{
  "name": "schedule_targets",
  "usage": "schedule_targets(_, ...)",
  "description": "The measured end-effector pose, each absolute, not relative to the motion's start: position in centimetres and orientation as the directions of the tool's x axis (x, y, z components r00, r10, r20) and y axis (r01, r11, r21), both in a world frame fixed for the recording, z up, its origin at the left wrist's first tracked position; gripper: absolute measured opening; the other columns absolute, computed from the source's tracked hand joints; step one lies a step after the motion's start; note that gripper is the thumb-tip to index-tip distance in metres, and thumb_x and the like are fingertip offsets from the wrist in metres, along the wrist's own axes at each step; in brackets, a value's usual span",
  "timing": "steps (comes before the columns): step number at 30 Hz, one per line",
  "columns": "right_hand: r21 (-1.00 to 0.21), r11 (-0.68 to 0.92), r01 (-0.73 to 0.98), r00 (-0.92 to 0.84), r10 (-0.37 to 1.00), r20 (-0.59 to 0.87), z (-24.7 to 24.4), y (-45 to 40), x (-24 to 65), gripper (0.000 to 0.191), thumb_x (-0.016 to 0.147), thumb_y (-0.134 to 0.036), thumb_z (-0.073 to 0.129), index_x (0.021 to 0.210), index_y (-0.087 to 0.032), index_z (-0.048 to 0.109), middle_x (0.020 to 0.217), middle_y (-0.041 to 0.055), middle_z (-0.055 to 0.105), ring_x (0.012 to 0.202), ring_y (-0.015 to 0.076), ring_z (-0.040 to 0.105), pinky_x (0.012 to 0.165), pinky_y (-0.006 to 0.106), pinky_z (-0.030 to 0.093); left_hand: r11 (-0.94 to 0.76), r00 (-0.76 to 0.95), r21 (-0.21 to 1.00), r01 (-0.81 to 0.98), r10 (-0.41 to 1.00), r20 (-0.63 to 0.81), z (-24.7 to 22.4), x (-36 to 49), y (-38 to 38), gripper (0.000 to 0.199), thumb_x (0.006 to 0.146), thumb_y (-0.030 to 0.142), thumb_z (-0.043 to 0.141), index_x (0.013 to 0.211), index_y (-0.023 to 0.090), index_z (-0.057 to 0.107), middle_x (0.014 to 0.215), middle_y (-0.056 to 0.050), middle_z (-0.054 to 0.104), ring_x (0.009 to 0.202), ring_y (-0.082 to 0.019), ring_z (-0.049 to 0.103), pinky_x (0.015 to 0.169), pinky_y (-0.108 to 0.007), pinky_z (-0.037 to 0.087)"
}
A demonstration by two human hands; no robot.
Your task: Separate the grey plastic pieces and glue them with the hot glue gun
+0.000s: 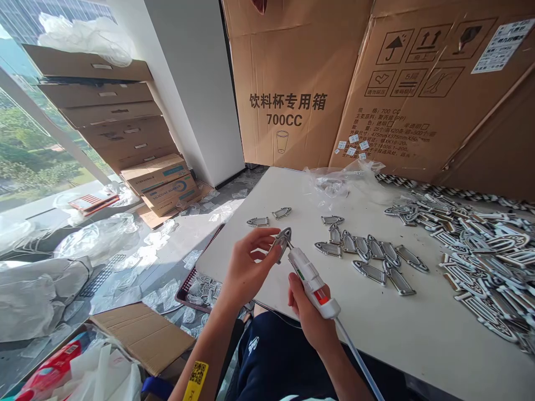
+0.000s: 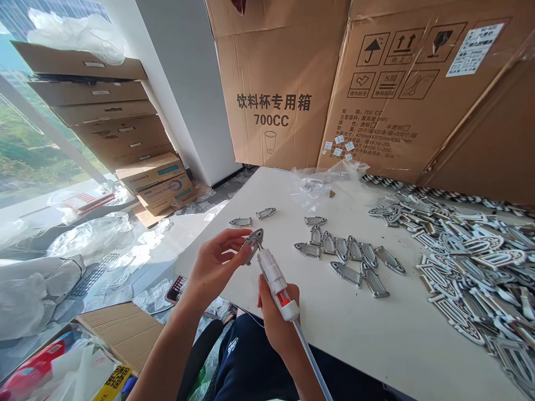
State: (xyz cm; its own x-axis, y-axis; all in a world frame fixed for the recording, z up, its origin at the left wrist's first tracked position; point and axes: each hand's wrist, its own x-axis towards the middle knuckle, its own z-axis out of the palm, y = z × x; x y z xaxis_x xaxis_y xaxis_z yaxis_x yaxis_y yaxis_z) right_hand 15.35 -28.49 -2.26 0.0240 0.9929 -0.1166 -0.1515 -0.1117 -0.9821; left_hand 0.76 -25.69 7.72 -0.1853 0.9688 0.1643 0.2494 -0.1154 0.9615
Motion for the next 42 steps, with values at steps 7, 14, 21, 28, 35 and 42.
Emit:
schedule_targets(7, -0.974, -0.186, -0.129, 0.003, 0.982, -0.188, -1.7, -28.5, 15.4, 0.071, 0.085, -0.081, 0.077, 0.068, -0.015, 0.058, 0.061, 0.0038, 0.054, 0.056, 0.0129, 0.052, 0.052, 0.022, 0.043, -0.125, -0.189, 0.955, 0.27, 0.965, 0.18, 7.8, 0.8, -25.9, 0.031, 0.09, 0.04, 0.077, 0.117, 0.026, 0.079, 0.097, -0.006, 0.076, 0.09, -0.022, 0.072, 0.074, -0.032, 0.064)
schedule_targets(14, -0.977, -0.184, -0.108, 0.047, 0.981, -0.19, -1.8, -28.6, 15.3, 0.073, 0.085, -0.084, 0.075, 0.068, -0.016, 0.056, 0.062, 0.0037, 0.054, 0.057, 0.013, 0.053, 0.055, 0.022, 0.046, -0.125, -0.188, 0.952, 0.278, 0.965, 0.182, 7.8, 0.9, -25.9, 0.031, 0.091, 0.04, 0.077, 0.118, 0.026, 0.078, 0.1, -0.006, 0.076, 0.092, -0.021, 0.071, 0.075, -0.032, 0.064)
schedule_targets(21, -0.966, -0.231, -0.115, -0.01, 0.973, -0.231, -1.7, -28.4, 15.8, 0.073, 0.081, -0.085, 0.078, 0.076, -0.015, 0.059, 0.068, 0.0035, 0.057, 0.059, 0.0129, 0.054, 0.054, 0.022, 0.045, -0.122, -0.192, 0.938, 0.324, 0.962, 0.192, 7.9, 0.9, -26.1, 0.029, 0.093, 0.038, 0.074, 0.119, 0.027, 0.077, 0.104, -0.004, 0.077, 0.095, -0.021, 0.071, 0.078, -0.033, 0.063)
schedule_targets(28, -0.967, -0.234, -0.105, -0.117, 0.968, -0.221, -1.0, -27.7, 15.8, 0.074, 0.087, -0.085, 0.071, 0.075, -0.012, 0.063, 0.07, 0.0023, 0.055, 0.051, 0.006, 0.039, 0.049, 0.02, 0.033, -0.147, -0.223, 0.801, 0.58, 0.917, 0.33, 7.3, 1.1, -25.6, 0.025, 0.098, 0.035, 0.069, 0.121, 0.034, 0.078, 0.107, 0.0, 0.081, 0.097, -0.021, 0.075, 0.082, -0.034, 0.062)
schedule_targets(35, -0.944, -0.218, -0.248, -0.218, 0.962, -0.165, -0.3, -26.3, 15.7, 0.07, 0.091, -0.08, 0.07, 0.11, -0.013, 0.064, 0.079, 0.0048, 0.067, 0.048, 0.0038, 0.033, 0.047, 0.017, 0.029, -0.319, -0.059, 0.513, 0.797, 0.804, 0.591, 6.6, -0.2, -24.4, 0.02, 0.101, 0.039, 0.066, 0.117, 0.035, 0.078, 0.109, 0.002, 0.083, 0.078, -0.021, 0.077, 0.074, -0.033, 0.059)
schedule_targets(42, -0.927, -0.243, -0.287, -0.302, 0.941, -0.153, -0.1, -25.8, 16.2, 0.065, 0.096, -0.072, 0.071, 0.124, -0.014, 0.062, 0.078, 0.0014, 0.064, 0.05, 0.0032, 0.035, 0.047, 0.014, 0.027, -0.211, -0.236, 0.796, 0.567, 0.884, 0.403, 6.2, -0.4, -23.0, 0.036, 0.092, 0.054, 0.075, 0.122, 0.034, 0.076, 0.118, -0.002, 0.081, 0.096, -0.026, 0.078, 0.082, -0.037, 0.066)
